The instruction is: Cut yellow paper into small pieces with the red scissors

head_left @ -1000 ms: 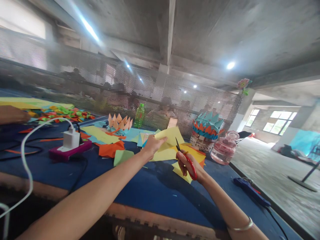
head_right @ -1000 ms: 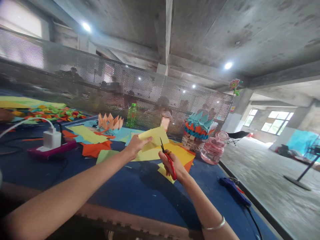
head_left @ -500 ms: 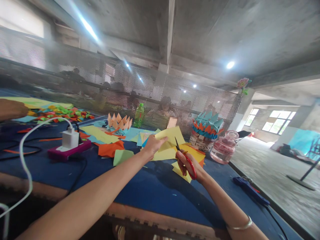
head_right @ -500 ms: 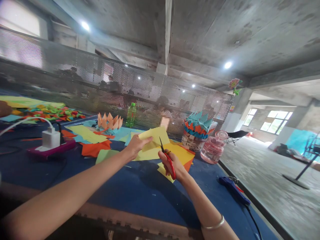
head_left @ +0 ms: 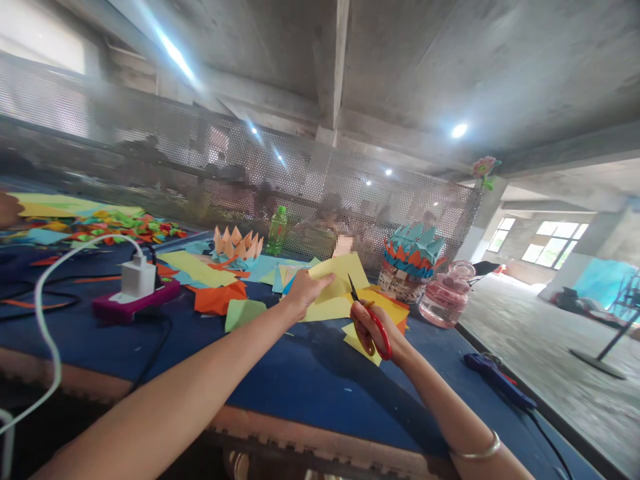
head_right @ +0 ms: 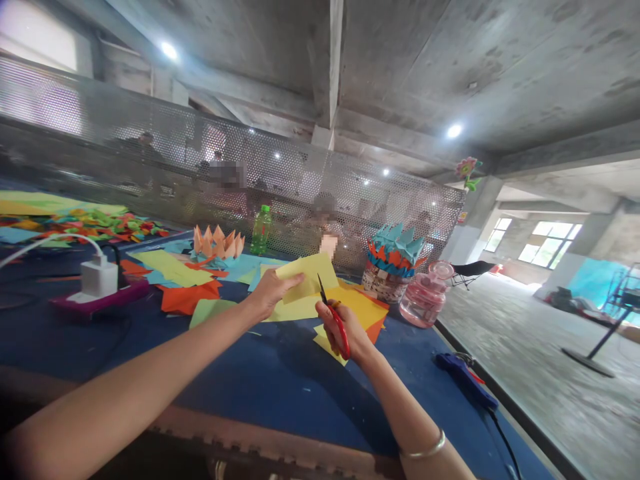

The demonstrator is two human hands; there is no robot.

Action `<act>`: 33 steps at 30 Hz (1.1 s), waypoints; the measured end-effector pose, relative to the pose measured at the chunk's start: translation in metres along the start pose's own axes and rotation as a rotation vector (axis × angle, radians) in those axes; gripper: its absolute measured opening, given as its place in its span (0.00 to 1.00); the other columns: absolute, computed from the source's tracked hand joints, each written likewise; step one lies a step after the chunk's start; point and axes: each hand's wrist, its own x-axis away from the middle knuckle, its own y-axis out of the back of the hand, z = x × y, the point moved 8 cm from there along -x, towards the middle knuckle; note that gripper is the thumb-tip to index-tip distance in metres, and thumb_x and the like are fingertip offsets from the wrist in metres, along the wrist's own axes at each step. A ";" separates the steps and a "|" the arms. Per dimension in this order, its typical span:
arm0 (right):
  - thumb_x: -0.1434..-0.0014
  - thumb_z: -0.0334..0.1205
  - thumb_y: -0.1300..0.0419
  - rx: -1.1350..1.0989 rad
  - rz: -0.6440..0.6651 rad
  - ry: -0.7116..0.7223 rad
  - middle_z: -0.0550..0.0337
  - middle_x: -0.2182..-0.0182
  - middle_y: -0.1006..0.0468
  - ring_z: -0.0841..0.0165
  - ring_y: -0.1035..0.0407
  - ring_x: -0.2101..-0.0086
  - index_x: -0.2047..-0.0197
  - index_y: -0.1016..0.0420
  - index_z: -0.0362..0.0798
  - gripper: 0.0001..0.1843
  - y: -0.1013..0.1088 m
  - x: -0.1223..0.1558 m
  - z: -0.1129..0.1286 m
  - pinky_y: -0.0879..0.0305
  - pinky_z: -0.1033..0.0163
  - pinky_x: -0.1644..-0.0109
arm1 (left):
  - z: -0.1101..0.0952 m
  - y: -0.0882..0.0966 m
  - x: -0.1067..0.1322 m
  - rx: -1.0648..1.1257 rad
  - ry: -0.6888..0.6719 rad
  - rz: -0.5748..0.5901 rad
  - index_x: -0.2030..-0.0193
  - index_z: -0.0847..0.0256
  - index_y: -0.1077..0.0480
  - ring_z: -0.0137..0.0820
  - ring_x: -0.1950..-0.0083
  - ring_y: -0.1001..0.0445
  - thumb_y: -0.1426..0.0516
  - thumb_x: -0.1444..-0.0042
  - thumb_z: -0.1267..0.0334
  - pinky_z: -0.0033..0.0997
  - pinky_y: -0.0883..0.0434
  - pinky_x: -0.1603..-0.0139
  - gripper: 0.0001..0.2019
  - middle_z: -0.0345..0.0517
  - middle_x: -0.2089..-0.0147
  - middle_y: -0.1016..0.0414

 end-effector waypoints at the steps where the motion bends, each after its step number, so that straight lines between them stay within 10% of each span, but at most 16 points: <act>1: 0.42 0.67 0.52 -0.014 -0.007 0.004 0.71 0.90 0.41 0.75 0.44 0.91 0.73 0.41 0.49 0.28 0.000 0.000 -0.001 0.52 0.70 0.89 | 0.000 0.000 0.000 -0.002 -0.003 0.004 0.67 0.65 0.22 0.37 0.70 0.22 0.34 0.60 0.62 0.31 0.28 0.71 0.12 0.52 0.66 0.19; 22: 0.46 0.61 0.43 -0.074 -0.130 -0.038 0.75 0.93 0.45 0.76 0.50 0.93 0.72 0.41 0.50 0.22 0.003 0.001 0.004 0.56 0.70 0.90 | 0.000 -0.001 0.001 0.041 0.025 0.011 0.67 0.65 0.22 0.36 0.71 0.23 0.34 0.60 0.64 0.32 0.28 0.72 0.11 0.49 0.68 0.20; 33: 0.42 0.62 0.48 -0.028 -0.089 0.019 0.71 0.88 0.40 0.75 0.42 0.89 0.73 0.41 0.50 0.24 0.003 0.002 0.006 0.37 0.69 0.86 | 0.002 -0.002 0.000 0.089 0.054 0.053 0.65 0.66 0.22 0.38 0.69 0.23 0.33 0.64 0.62 0.34 0.27 0.69 0.16 0.51 0.65 0.19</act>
